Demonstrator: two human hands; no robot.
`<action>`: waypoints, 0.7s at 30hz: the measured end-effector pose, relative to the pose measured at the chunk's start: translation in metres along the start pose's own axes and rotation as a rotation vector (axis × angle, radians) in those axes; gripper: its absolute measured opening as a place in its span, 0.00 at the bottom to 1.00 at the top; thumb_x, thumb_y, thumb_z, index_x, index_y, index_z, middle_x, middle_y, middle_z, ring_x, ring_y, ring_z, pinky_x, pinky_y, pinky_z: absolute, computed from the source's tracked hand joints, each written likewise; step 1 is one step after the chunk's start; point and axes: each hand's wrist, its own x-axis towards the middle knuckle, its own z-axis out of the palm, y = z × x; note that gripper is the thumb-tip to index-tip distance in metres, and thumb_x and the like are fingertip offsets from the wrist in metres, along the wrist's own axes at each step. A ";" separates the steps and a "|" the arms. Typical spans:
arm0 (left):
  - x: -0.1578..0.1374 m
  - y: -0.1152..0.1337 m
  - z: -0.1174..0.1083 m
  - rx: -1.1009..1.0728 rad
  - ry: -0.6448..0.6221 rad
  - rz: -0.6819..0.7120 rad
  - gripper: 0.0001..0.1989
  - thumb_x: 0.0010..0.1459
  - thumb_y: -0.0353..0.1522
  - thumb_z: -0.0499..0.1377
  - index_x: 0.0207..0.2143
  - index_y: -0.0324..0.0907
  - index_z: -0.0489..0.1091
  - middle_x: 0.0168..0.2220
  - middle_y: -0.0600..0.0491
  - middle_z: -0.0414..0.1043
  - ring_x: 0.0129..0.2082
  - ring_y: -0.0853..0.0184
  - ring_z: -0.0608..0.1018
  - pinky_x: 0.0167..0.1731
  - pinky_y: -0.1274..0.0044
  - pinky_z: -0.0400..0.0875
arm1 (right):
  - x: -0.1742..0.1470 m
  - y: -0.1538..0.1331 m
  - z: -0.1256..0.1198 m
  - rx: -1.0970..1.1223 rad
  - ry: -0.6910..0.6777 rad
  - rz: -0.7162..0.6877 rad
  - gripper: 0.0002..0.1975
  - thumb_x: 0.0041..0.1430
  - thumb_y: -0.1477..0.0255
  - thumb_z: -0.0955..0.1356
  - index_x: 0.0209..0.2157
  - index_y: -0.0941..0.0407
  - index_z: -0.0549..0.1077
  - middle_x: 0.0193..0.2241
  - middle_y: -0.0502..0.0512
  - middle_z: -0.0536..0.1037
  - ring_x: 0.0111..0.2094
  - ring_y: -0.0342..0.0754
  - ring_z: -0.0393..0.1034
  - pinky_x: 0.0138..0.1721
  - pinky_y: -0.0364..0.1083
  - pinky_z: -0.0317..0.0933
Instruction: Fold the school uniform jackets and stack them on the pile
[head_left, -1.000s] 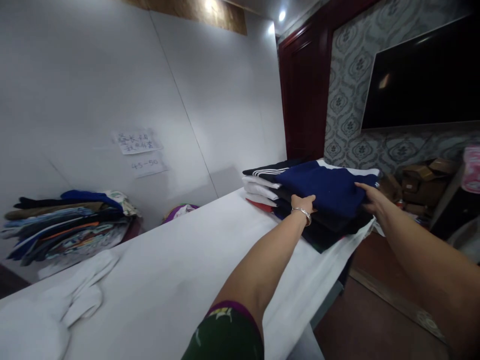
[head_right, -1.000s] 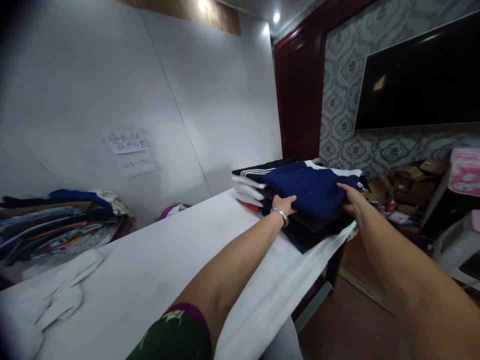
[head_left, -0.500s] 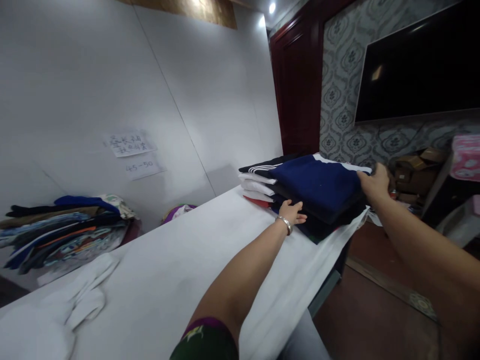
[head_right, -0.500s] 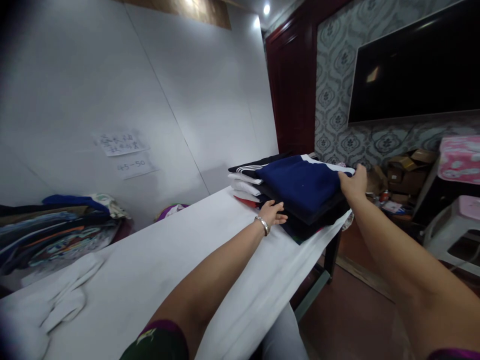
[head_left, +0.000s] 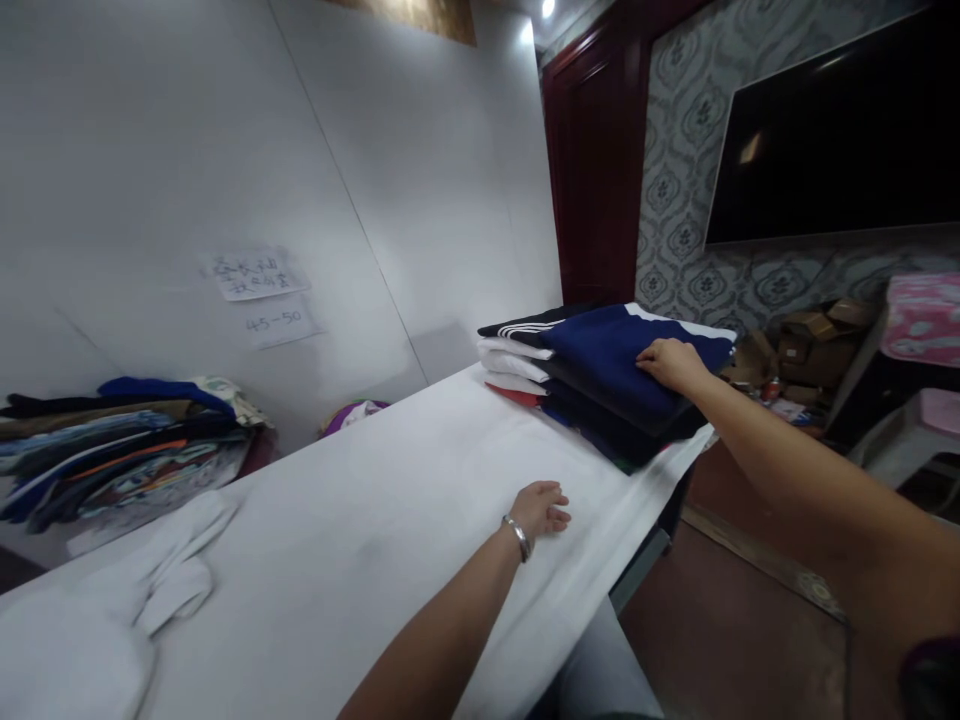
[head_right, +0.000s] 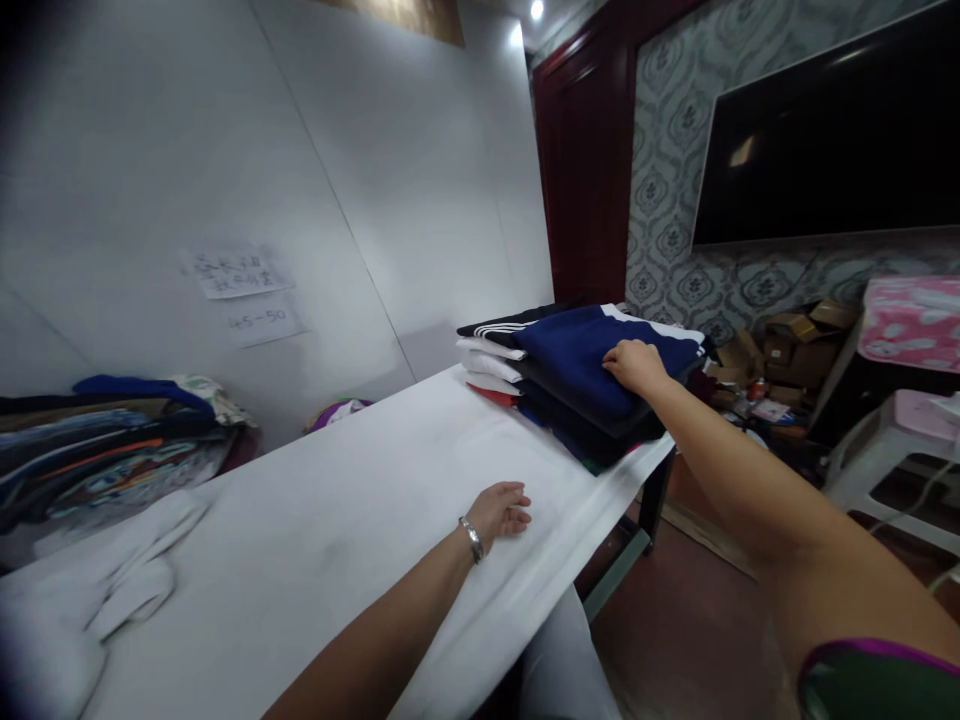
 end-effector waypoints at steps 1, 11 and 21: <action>-0.005 -0.003 -0.007 -0.009 0.016 -0.005 0.11 0.55 0.32 0.60 0.40 0.39 0.65 0.33 0.51 0.72 0.21 0.72 0.75 0.27 0.76 0.72 | -0.001 -0.002 0.001 -0.025 0.001 -0.008 0.04 0.53 0.70 0.69 0.28 0.52 0.78 0.37 0.55 0.79 0.44 0.54 0.68 0.47 0.50 0.58; -0.060 -0.024 -0.075 -0.207 0.187 0.056 0.12 0.54 0.35 0.62 0.39 0.39 0.67 0.35 0.50 0.73 0.23 0.72 0.76 0.26 0.78 0.70 | -0.025 -0.007 -0.009 0.342 0.121 0.248 0.10 0.58 0.76 0.64 0.23 0.53 0.65 0.29 0.59 0.74 0.34 0.49 0.67 0.38 0.47 0.56; -0.103 -0.055 -0.115 -0.391 0.370 0.065 0.14 0.52 0.36 0.64 0.38 0.39 0.67 0.31 0.51 0.73 0.22 0.72 0.75 0.29 0.75 0.71 | -0.165 -0.099 0.058 0.685 -0.149 0.042 0.08 0.42 0.48 0.61 0.20 0.33 0.66 0.29 0.62 0.73 0.44 0.56 0.70 0.31 0.53 0.65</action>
